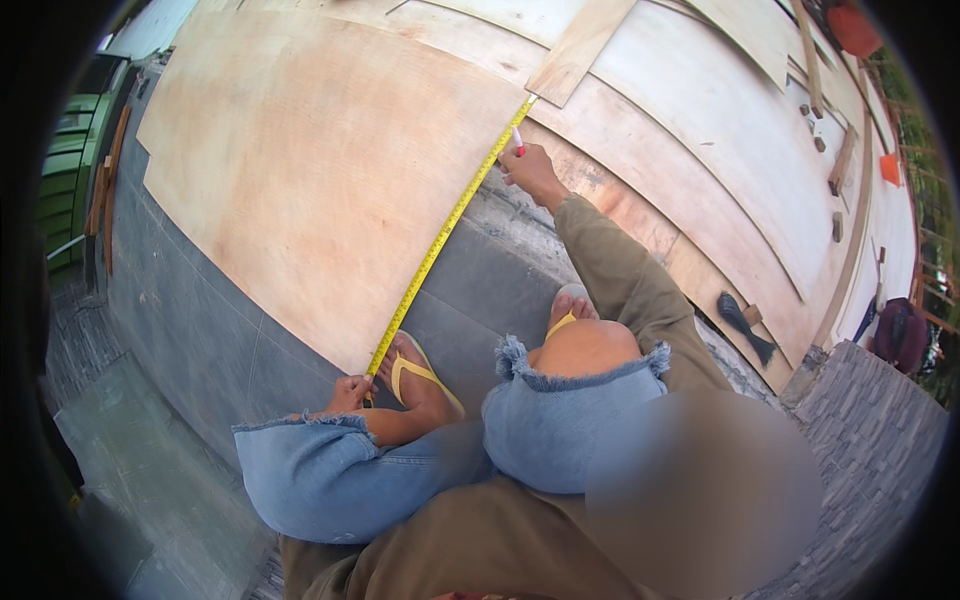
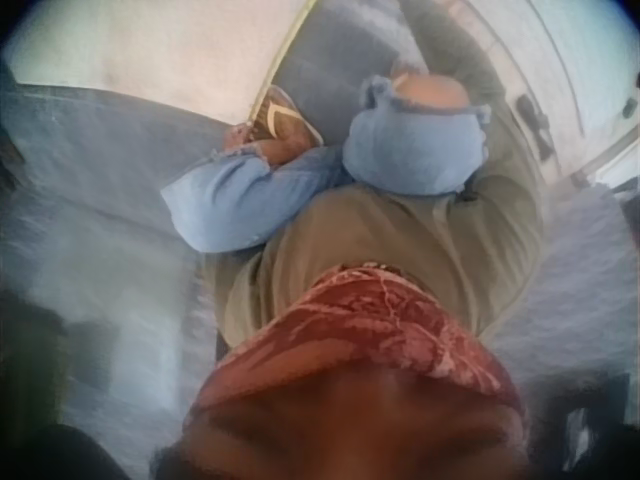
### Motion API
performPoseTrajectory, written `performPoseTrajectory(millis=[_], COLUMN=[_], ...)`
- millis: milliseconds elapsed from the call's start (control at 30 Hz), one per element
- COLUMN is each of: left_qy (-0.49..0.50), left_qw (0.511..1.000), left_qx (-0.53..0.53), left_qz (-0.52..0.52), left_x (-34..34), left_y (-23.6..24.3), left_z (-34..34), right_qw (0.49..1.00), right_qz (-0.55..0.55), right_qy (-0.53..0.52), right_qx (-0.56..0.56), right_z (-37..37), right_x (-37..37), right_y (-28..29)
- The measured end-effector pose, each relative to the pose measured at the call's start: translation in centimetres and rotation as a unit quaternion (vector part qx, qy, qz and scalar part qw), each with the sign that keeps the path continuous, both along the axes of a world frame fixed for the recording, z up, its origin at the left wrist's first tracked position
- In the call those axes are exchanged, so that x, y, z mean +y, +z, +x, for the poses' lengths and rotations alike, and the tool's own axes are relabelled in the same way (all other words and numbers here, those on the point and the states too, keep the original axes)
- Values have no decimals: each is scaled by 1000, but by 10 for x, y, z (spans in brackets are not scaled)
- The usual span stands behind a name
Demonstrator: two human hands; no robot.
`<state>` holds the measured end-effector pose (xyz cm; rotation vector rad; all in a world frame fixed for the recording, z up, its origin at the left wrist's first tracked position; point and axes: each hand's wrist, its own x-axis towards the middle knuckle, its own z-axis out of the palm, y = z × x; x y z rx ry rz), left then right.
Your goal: The person measures a large plywood sheet on a roof using a tape measure and marks it with a red pen. They then pick up a smaller plywood piece, measure it, and mark it for cutting. The person places the smaller piece on the larger sheet to align and mark cut lines.
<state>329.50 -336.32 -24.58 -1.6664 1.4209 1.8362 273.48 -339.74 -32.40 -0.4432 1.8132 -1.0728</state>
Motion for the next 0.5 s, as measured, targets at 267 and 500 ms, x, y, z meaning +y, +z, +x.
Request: performPoseTrajectory(millis=[267, 500], left_qy=[-12, -30], left_qw=[998, 993], left_qx=[-6, -82], left_qz=[-63, -80], left_x=[1, 0], left_y=[-3, 1], left_z=[-3, -15], right_qw=[998, 995], right_qz=[18, -5], right_qy=[-49, -89], right_qx=[-27, -37], right_z=[2, 0], right_x=[27, 28], right_y=[27, 36])
